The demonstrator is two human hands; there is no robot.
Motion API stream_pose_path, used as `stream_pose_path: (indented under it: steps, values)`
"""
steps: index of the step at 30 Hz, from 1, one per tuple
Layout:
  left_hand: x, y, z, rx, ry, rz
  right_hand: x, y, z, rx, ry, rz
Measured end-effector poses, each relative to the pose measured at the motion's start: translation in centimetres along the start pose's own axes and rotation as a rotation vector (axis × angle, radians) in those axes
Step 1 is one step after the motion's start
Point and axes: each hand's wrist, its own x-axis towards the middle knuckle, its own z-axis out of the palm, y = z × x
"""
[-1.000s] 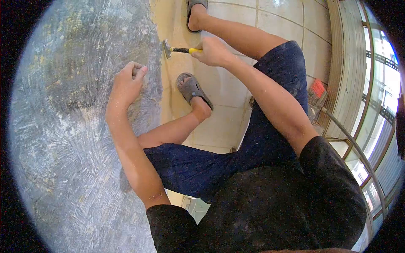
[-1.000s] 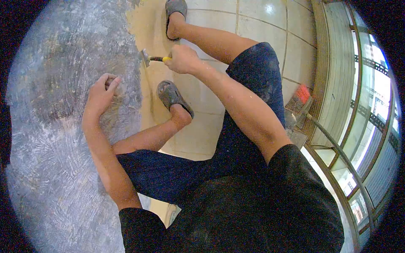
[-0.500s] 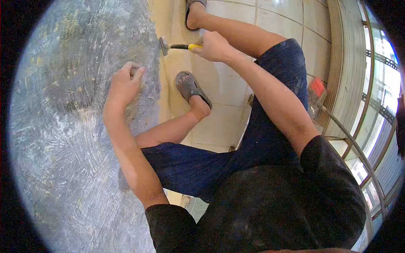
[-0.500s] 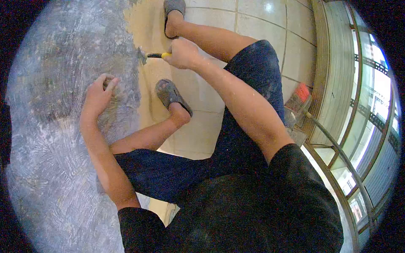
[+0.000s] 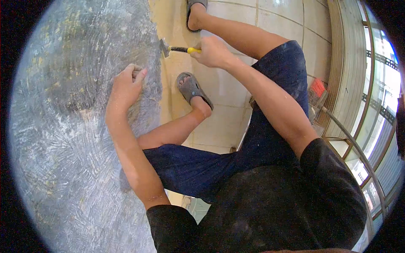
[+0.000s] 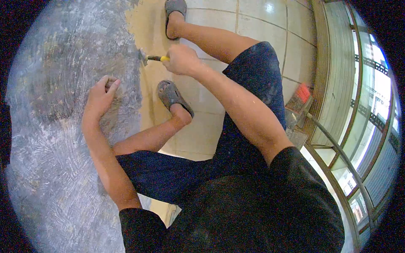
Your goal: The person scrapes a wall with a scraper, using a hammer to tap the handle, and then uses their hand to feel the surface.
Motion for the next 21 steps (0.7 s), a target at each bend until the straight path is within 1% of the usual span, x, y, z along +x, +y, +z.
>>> stream_pose_path:
  steps: [1,3,4,5,6,7,9,11,13,16,18,21]
  values:
    - [-0.1,0.1,0.0,0.004,-0.005,0.011,0.3,0.4,0.5,0.0,-0.005,0.003]
    - [-0.1,0.5,-0.2,0.01,-0.004,0.028,1.6,0.7,0.9,0.0,-0.054,0.078]
    - [-0.3,0.9,-0.2,-0.019,0.002,0.038,1.1,0.7,0.8,0.003,-0.051,0.079]
    - [-0.3,1.0,-0.4,-0.049,0.008,0.048,0.4,0.8,0.8,0.018,-0.021,0.032]
    - [-0.2,0.9,-0.5,-0.049,0.013,0.051,0.1,0.7,0.5,0.029,0.011,-0.017]
    - [-0.1,0.7,-0.5,-0.022,0.002,0.047,0.4,0.7,0.3,0.026,0.01,-0.02]
    - [-0.2,-0.1,0.2,-0.001,-0.016,0.03,0.7,0.9,0.5,0.024,-0.022,0.031]
    - [0.6,-0.9,0.4,0.0,0.016,0.08,1.4,1.6,1.0,0.029,-0.034,0.043]
    - [0.5,-0.6,0.3,-0.006,0.026,0.086,1.0,0.9,0.4,0.038,-0.038,0.054]
    - [0.2,0.3,-0.2,0.009,0.021,0.074,0.4,0.6,-0.1,-0.002,-0.045,0.004]
    - [-0.3,0.4,-0.1,0.034,-0.006,0.057,1.0,1.0,0.4,0.016,-0.036,0.059]
    - [0.0,0.6,-0.4,0.029,-0.006,0.06,1.1,1.0,0.7,0.034,-0.017,0.064]
